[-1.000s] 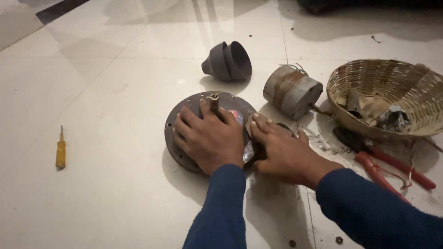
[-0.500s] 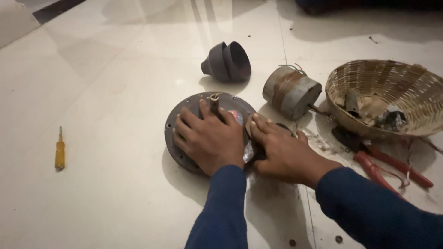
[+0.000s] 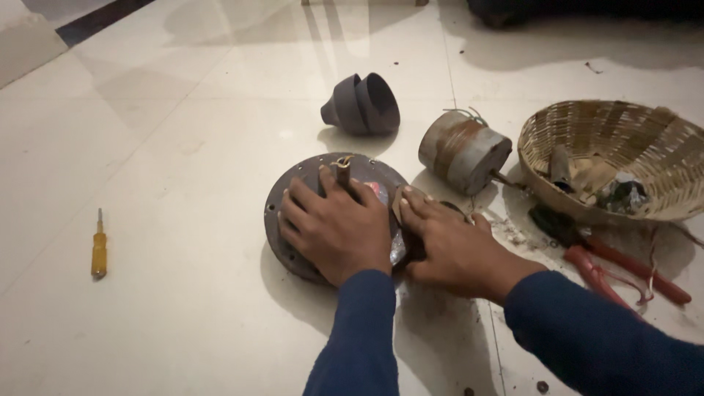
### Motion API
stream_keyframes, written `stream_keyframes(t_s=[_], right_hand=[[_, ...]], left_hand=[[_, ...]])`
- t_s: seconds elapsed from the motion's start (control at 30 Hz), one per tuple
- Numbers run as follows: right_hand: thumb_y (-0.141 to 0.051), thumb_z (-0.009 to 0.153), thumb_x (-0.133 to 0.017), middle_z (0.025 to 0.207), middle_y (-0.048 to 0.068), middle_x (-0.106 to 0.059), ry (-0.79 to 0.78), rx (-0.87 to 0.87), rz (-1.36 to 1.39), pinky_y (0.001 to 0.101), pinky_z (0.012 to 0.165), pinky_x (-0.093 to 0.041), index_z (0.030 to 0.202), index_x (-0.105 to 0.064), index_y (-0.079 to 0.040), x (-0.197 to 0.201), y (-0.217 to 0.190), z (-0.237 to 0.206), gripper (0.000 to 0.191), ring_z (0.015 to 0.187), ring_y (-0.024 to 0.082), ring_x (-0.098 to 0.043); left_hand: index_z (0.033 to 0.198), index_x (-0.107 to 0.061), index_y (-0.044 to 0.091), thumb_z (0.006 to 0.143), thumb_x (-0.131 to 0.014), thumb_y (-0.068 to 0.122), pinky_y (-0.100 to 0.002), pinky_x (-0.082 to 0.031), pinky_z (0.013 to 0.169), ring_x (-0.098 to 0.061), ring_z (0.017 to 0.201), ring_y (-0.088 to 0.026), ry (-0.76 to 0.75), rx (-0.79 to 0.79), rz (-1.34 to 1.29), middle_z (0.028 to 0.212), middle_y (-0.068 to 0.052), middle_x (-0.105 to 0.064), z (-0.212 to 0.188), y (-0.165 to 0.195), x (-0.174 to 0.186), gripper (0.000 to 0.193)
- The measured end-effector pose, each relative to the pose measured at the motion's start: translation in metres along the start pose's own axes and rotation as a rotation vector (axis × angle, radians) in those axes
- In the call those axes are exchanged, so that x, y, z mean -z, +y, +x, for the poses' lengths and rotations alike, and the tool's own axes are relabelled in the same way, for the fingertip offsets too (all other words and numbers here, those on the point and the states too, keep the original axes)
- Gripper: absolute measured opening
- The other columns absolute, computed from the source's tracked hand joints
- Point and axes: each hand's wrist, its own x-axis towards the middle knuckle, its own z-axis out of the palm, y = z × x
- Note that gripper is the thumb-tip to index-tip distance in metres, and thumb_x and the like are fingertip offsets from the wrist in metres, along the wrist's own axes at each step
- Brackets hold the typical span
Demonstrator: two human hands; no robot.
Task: The person kneels on a tiled floor and works on a round metal disc. They first rotate the disc using a long metal rod, then repeatedly rub and sand the disc's surface with a small abrasive block, steadying the disc with the other hand.
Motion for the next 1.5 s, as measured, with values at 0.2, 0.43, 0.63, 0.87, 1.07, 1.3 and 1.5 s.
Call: stream_keyframes(t_s=[0.2,0.43,0.63,0.87,1.07,1.3,1.5], right_hand=[[-0.038,0.074,-0.073,0.172,-0.004,-0.001,-0.039,-0.039,-0.020,0.0723,0.118,-0.018,0.166,-0.014,-0.025,0.004,-0.005,-0.002,0.110,0.157,0.020,-0.017],[-0.039,0.072,-0.071,0.173,-0.005,0.001,-0.045,-0.037,0.014,0.0724,0.117,-0.020,0.166,-0.012,-0.024,0.005,-0.006,-0.002,0.112,0.157,0.021,-0.016],[-0.043,0.072,-0.071,0.172,-0.003,0.001,-0.045,-0.023,0.075,0.0692,0.119,-0.016,0.166,-0.013,-0.023,0.003,0.000,0.004,0.112,0.158,0.022,-0.010],[-0.040,0.069,-0.070,0.172,0.000,-0.002,-0.008,0.036,0.083,0.0573,0.122,-0.019,0.165,-0.018,-0.020,-0.002,0.009,0.009,0.111,0.158,0.022,-0.012],[-0.047,0.071,-0.073,0.170,0.006,-0.005,0.033,0.088,0.056,0.0435,0.122,-0.023,0.165,-0.017,-0.016,-0.004,0.013,0.012,0.113,0.156,0.026,-0.015],[-0.038,0.072,-0.072,0.175,0.010,-0.007,0.113,0.185,0.066,0.0387,0.118,-0.028,0.164,-0.018,-0.011,-0.012,0.021,0.016,0.110,0.153,0.029,-0.020],[-0.039,0.072,-0.075,0.173,0.011,-0.010,0.143,0.203,0.100,0.0386,0.119,-0.026,0.162,-0.020,-0.008,-0.019,0.026,0.020,0.111,0.153,0.030,-0.020]], left_hand=[[0.120,-0.071,0.007,0.090,-0.059,0.037,-0.054,-0.037,0.108,-0.051,0.127,-0.039,0.013,-0.001,0.021,0.134,-0.023,-0.058,0.000,0.000,0.001,0.044],[0.120,-0.071,0.008,0.091,-0.059,0.036,-0.054,-0.038,0.108,-0.050,0.129,-0.039,-0.023,0.020,0.022,0.135,-0.023,-0.056,0.000,0.001,0.000,0.043],[0.121,-0.072,0.011,0.086,-0.064,0.040,-0.055,-0.037,0.108,-0.048,0.129,-0.039,-0.032,0.026,-0.018,0.136,-0.023,-0.055,0.001,-0.001,0.002,0.046],[0.122,-0.073,0.016,0.077,-0.070,0.045,-0.057,-0.034,0.107,-0.045,0.130,-0.040,-0.102,0.101,-0.070,0.139,-0.021,-0.052,0.001,-0.001,0.005,0.053],[0.116,-0.077,0.019,0.076,-0.070,0.044,-0.056,-0.034,0.107,-0.046,0.130,-0.039,-0.072,0.112,-0.141,0.138,-0.021,-0.052,-0.001,-0.003,0.006,0.048],[0.118,-0.077,0.023,0.087,-0.065,0.039,-0.057,-0.035,0.107,-0.046,0.129,-0.039,-0.095,0.106,-0.146,0.138,-0.019,-0.052,-0.001,-0.007,0.001,0.038],[0.121,-0.076,0.026,0.088,-0.065,0.045,-0.056,-0.037,0.101,-0.047,0.124,-0.039,-0.104,0.072,-0.106,0.136,-0.017,-0.053,-0.001,-0.012,0.004,0.040]])
